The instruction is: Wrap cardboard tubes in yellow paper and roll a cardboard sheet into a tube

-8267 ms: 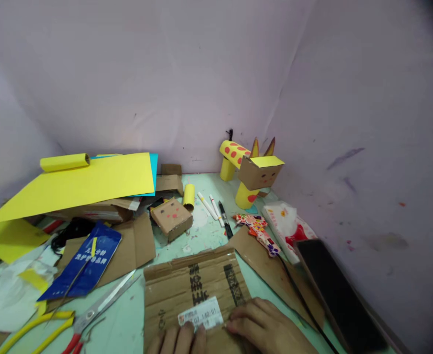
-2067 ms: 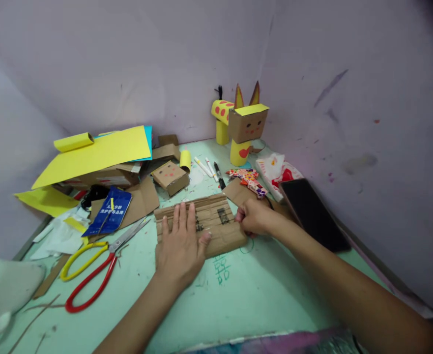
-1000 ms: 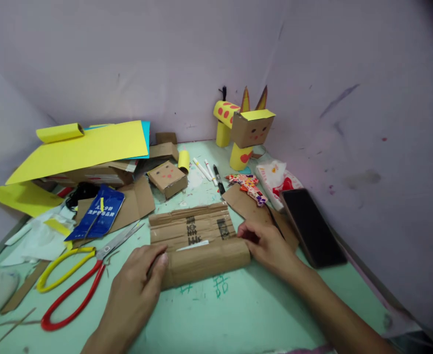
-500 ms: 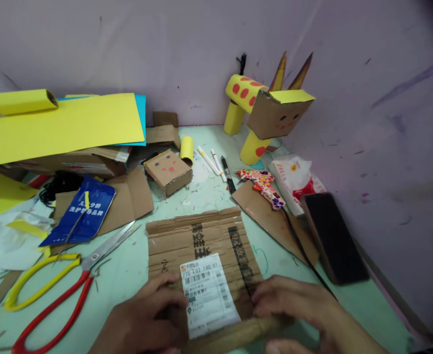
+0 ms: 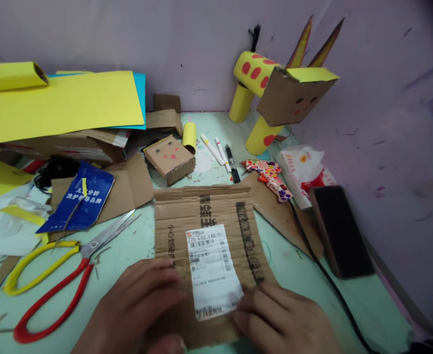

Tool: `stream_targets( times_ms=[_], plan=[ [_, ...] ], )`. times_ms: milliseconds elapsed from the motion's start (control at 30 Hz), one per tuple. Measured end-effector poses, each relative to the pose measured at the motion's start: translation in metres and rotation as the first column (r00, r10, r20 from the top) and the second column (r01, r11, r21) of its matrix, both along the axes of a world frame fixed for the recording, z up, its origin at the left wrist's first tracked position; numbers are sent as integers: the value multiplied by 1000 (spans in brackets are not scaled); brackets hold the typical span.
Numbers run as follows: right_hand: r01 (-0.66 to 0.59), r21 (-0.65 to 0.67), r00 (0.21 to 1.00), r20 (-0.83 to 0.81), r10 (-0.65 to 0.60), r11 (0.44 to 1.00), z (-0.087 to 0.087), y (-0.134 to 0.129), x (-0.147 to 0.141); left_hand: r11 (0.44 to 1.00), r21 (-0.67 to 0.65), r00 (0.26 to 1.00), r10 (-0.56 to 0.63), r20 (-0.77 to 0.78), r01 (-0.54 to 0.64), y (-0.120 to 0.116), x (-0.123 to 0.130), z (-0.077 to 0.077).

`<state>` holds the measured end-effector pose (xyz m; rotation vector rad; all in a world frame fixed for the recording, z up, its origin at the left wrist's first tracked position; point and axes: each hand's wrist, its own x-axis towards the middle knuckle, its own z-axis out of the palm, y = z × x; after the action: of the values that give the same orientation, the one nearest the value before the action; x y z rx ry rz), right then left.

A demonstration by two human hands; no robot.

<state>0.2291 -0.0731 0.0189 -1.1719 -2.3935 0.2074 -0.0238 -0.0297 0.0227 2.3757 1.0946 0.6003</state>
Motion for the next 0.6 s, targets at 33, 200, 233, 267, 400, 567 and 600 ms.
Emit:
stream_targets(
  times_ms=[33,200,233,267,400,567,600],
  plan=[
    [12,8,1000,-7,-12,1000,-1,2,-2,998,45,998,-31,-54,34,-1,3,0],
    [14,-10,1000,-8,-14,1000,2,9,8,990,115,983,-62,-175,82,-6,15,-6],
    [35,-24,999,-22,-35,999,4,9,14,991,117,986,-49,-159,68,-6,15,-7],
    [62,-28,997,-41,-63,998,5,9,21,990,128,990,-46,-131,63,-5,15,-8],
    [108,113,994,-45,-104,988,5,7,40,997,46,993,-57,-103,62,1,15,-5],
    [47,131,999,-4,-47,990,-5,12,30,980,-189,993,-81,-82,65,6,22,-4],
    [49,101,999,12,-51,994,-6,14,26,977,-194,994,-102,-48,91,5,22,-7]
  ],
)
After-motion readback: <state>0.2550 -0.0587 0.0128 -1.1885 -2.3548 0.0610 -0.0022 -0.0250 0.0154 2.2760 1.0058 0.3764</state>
